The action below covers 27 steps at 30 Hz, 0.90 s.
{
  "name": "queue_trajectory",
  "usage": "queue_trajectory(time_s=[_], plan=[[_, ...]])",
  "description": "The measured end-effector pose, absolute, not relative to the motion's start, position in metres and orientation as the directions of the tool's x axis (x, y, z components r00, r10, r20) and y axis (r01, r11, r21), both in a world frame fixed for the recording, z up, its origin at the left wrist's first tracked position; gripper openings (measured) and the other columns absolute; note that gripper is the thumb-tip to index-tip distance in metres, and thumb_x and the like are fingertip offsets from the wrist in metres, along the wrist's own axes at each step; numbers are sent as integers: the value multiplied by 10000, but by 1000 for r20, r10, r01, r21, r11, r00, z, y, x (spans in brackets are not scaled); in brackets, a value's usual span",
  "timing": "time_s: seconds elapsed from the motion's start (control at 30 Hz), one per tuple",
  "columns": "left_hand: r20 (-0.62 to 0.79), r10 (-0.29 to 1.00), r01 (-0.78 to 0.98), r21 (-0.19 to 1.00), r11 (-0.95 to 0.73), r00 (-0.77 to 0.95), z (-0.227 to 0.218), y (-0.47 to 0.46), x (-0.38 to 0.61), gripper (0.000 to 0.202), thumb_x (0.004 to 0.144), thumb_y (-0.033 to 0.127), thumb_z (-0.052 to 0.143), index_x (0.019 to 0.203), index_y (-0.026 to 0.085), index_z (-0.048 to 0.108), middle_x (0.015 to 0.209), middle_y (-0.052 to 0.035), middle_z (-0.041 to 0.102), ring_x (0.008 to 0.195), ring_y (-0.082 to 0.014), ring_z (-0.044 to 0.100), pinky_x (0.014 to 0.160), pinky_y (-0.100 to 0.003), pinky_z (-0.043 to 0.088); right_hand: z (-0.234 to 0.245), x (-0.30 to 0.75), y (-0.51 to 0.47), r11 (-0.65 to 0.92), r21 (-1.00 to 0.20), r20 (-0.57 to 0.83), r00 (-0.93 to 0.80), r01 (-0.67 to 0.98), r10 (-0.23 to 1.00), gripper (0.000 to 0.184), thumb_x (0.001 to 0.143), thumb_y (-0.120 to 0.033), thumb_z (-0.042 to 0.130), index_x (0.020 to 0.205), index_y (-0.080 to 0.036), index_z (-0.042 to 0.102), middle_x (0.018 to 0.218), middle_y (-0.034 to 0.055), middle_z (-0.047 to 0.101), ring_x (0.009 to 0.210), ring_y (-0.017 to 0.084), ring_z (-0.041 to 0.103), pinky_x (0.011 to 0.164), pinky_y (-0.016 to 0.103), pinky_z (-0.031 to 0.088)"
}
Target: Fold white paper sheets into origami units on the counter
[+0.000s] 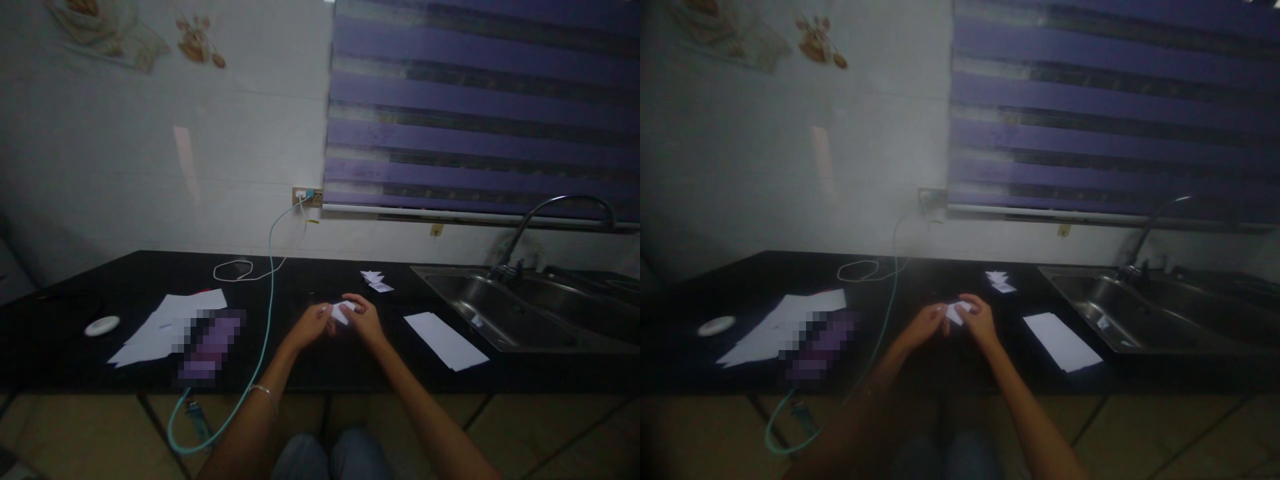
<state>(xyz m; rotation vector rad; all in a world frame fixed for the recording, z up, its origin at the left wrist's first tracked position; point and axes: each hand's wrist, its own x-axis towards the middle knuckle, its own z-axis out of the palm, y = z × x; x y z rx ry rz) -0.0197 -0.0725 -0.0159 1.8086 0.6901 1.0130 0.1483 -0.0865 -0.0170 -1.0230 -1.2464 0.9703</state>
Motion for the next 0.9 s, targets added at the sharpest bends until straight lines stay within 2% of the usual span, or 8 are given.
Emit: queue_trajectory(time_s=[0.1,0.33,0.53,0.63,0.8,0.9], plan=[[345,790,53,902,-428,507,-17,-72,-20,490,906,542,370,752,125,574,589,-32,606,553,-138,583,600,-253,440,-19,147,-85,236,-969,232,63,-74,971,527,625,-451,762,1054,-171,636,616,-3,623,487,119,521,459,223,375],[354,774,119,870,-479,524,-15,-75,-21,486,901,533,387,700,134,578,566,-20,577,552,-129,545,596,-239,417,-22,146,-83,245,-970,245,24,-10,969,352,586,-431,790,799,-164,705,715,38,674,589,156,572,548,257,425],[326,778,152,870,-470,537,-14,-75,-21,505,905,534,366,671,136,571,556,-15,564,544,-124,523,583,-235,395,-22,147,-82,255,-967,255,65,12,965,307,570,-406,801,731,-160,711,676,34,667,564,149,560,543,259,411],[338,767,135,868,-479,546,-14,-75,-22,510,910,530,357,682,132,581,559,-17,564,547,-124,521,583,-234,390,-22,148,-81,255,-967,255,79,16,964,317,572,-409,800,732,-151,712,649,34,658,552,147,554,531,258,402],[366,746,105,859,-501,557,-13,-75,-21,532,908,550,350,658,134,567,563,-20,565,556,-125,527,596,-233,393,-23,147,-81,202,-974,196,68,-100,978,393,557,-423,813,823,-152,715,689,42,676,576,156,576,545,262,416],[364,745,97,864,-495,559,-13,-76,-21,537,905,559,348,654,136,561,564,-24,568,561,-127,531,606,-235,396,-24,146,-81,171,-975,165,56,-141,985,376,545,-431,818,779,-155,719,682,41,676,572,155,577,551,265,419]])
